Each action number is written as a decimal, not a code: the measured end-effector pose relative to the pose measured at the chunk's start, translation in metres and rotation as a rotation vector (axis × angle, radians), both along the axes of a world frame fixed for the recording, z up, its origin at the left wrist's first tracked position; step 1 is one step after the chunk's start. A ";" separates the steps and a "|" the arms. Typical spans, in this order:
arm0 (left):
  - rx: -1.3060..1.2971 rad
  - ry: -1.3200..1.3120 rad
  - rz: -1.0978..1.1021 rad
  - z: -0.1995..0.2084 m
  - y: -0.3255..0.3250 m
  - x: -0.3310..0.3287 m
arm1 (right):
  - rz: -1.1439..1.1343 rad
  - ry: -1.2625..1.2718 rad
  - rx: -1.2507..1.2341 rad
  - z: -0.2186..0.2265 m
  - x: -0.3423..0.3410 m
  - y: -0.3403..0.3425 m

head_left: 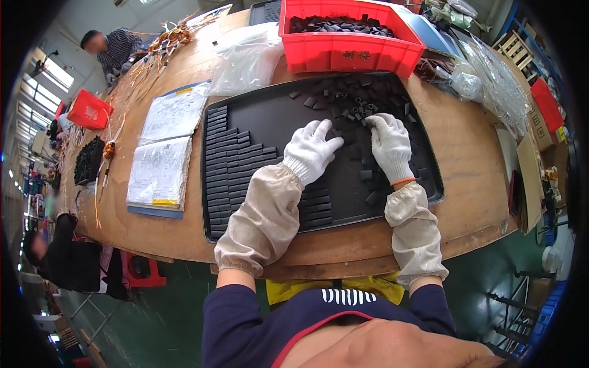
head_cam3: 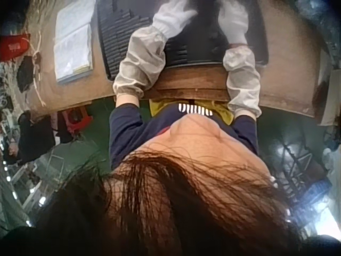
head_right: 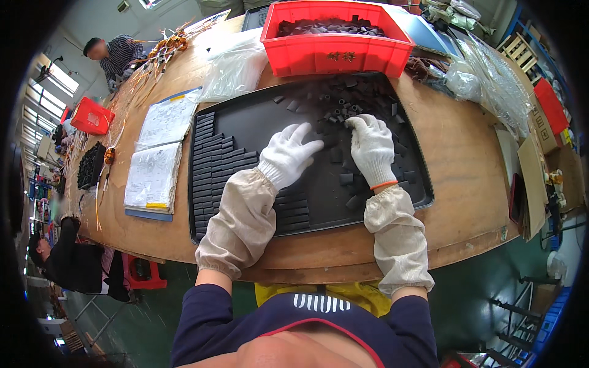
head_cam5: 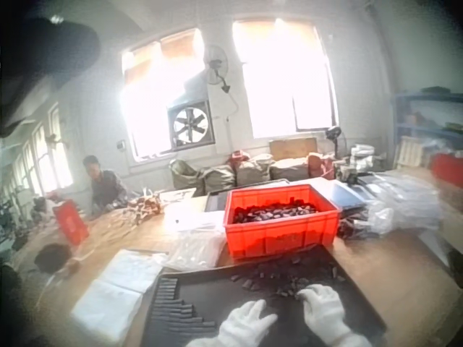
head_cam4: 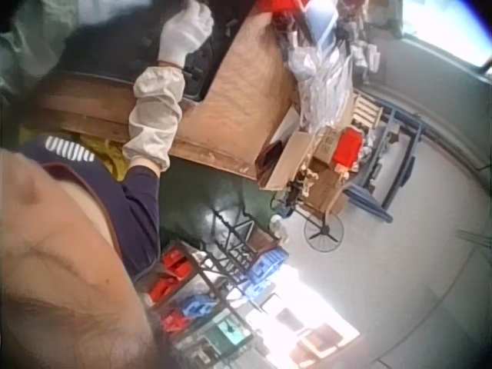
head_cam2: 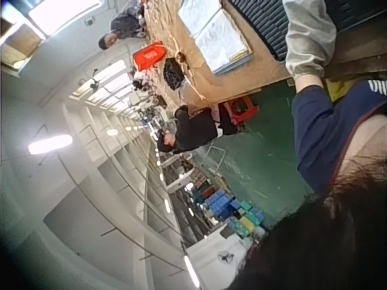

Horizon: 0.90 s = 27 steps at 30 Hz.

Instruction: The person picks small black cylindrical components from a red bin and inserts them into a black tray with rows of slots. The person handles the parts one at a time, placing them into the tray to fill the available spaces.

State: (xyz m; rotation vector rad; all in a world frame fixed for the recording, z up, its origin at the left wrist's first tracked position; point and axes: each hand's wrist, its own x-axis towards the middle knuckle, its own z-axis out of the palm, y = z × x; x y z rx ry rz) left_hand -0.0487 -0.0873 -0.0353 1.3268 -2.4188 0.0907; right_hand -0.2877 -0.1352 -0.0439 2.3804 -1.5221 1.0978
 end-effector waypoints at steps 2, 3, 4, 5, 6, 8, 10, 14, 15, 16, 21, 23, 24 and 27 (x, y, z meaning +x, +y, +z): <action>0.033 -0.035 0.015 -0.003 0.000 0.001 | 0.012 0.018 -0.003 -0.002 0.002 -0.001; 0.035 -0.034 0.023 -0.004 0.000 0.001 | 0.040 0.019 -0.025 -0.002 0.002 -0.001; 0.037 -0.032 0.032 -0.005 0.000 0.001 | 0.068 0.020 -0.048 -0.003 0.002 -0.001; 0.039 -0.030 0.041 -0.005 0.000 0.001 | 0.095 0.021 -0.070 -0.003 0.002 -0.001; 0.048 -0.033 0.047 -0.005 0.001 0.001 | 0.095 0.045 -0.056 -0.004 0.002 -0.001; 0.065 -0.039 0.059 -0.002 0.002 0.000 | 0.093 0.092 -0.028 -0.007 0.002 -0.001; 0.078 -0.043 0.061 0.002 0.003 0.000 | 0.034 0.148 0.038 -0.008 -0.001 0.000; 0.104 -0.100 0.082 0.013 0.000 -0.004 | 0.007 0.169 0.122 -0.006 -0.004 0.000; 0.103 -0.073 0.045 0.012 -0.002 -0.003 | 0.016 0.176 0.091 -0.007 -0.004 0.000; 0.103 -0.046 0.009 0.008 -0.005 -0.003 | 0.025 0.183 0.060 -0.011 -0.004 0.000; -0.042 0.036 -0.067 -0.019 -0.006 -0.004 | -0.013 0.271 0.045 -0.014 0.001 0.003; -0.065 0.043 -0.045 -0.026 -0.005 -0.001 | -0.001 0.269 0.013 -0.013 0.004 0.001; -0.066 0.026 -0.045 -0.025 -0.005 -0.003 | 0.007 0.268 0.006 -0.014 0.003 -0.002; 0.038 -0.016 -0.039 -0.014 -0.008 -0.008 | -0.007 0.215 -0.048 -0.013 0.001 -0.006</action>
